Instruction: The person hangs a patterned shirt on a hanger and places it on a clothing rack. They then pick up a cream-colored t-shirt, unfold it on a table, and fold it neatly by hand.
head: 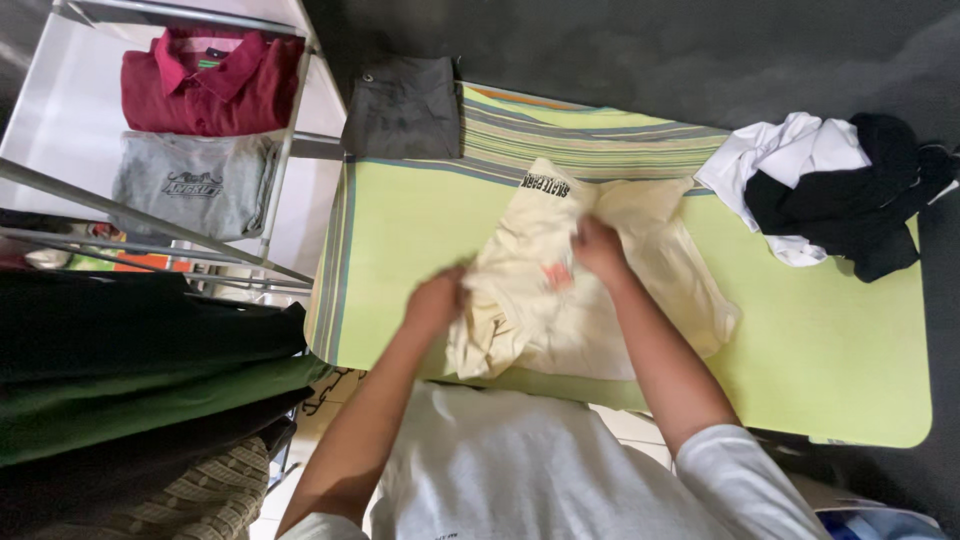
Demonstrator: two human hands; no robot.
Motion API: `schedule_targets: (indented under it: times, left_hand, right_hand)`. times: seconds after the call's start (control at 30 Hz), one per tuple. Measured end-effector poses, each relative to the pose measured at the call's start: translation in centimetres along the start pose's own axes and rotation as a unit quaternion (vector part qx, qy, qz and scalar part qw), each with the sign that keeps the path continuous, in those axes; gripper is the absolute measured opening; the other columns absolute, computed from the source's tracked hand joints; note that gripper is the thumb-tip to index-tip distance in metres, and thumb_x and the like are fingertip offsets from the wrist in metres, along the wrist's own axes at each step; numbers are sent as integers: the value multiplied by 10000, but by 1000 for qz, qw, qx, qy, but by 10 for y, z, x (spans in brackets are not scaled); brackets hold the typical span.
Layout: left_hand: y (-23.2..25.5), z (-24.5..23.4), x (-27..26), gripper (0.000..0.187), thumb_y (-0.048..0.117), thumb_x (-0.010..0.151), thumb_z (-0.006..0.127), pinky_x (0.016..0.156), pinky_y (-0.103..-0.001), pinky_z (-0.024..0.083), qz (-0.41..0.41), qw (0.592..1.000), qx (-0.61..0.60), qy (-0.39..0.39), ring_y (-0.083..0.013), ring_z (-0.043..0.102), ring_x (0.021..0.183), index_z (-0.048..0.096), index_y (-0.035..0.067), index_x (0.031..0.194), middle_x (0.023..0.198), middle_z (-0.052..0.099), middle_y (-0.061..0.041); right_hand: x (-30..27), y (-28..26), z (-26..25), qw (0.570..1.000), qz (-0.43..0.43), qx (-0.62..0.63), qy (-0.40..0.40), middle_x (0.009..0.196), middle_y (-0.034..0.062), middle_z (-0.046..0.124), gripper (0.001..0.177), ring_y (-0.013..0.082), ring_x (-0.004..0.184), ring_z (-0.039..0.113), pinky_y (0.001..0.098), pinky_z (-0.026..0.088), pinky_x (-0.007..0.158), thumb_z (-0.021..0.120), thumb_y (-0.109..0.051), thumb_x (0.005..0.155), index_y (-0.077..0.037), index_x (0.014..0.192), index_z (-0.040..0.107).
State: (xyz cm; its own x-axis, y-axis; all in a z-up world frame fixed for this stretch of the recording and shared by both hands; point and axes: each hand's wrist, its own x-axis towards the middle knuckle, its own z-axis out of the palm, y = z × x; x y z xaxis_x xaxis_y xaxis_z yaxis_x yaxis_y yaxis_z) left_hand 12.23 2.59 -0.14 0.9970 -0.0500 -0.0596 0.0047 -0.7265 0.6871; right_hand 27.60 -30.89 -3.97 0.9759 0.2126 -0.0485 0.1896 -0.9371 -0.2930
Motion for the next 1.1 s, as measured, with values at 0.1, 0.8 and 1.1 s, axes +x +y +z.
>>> schedule_targets:
  times: [0.1,0.8,1.1]
  left_hand:
    - [-19,-33,31,318,217,941,635,788,-431,554,-274,930,-218,115,-277,695,816,626,66,1221,986,740,-237]
    - [-39,27,-70,227,244,1033,593,786,-322,530,-68,921,-381,48,-168,618,866,660,30,998,991,679,-95]
    - [9,-79,-34,340,373,1063,563,590,-323,372,-321,792,-512,90,-151,476,717,521,46,1147,1000,634,-72]
  right_hand:
    - [-8,-7,-48,830,41,552,64,1041,-26,671,223,161,960,657,352,565,736,529,-137,890,-149,1106,579]
    - [-231,189,-44,897,370,222,99,963,275,697,388,383,851,614,480,476,855,716,-307,962,66,1070,731]
    - [-196,235,-104,673,286,669,134,1112,104,687,252,205,998,676,331,555,826,698,-160,993,5,1175,641]
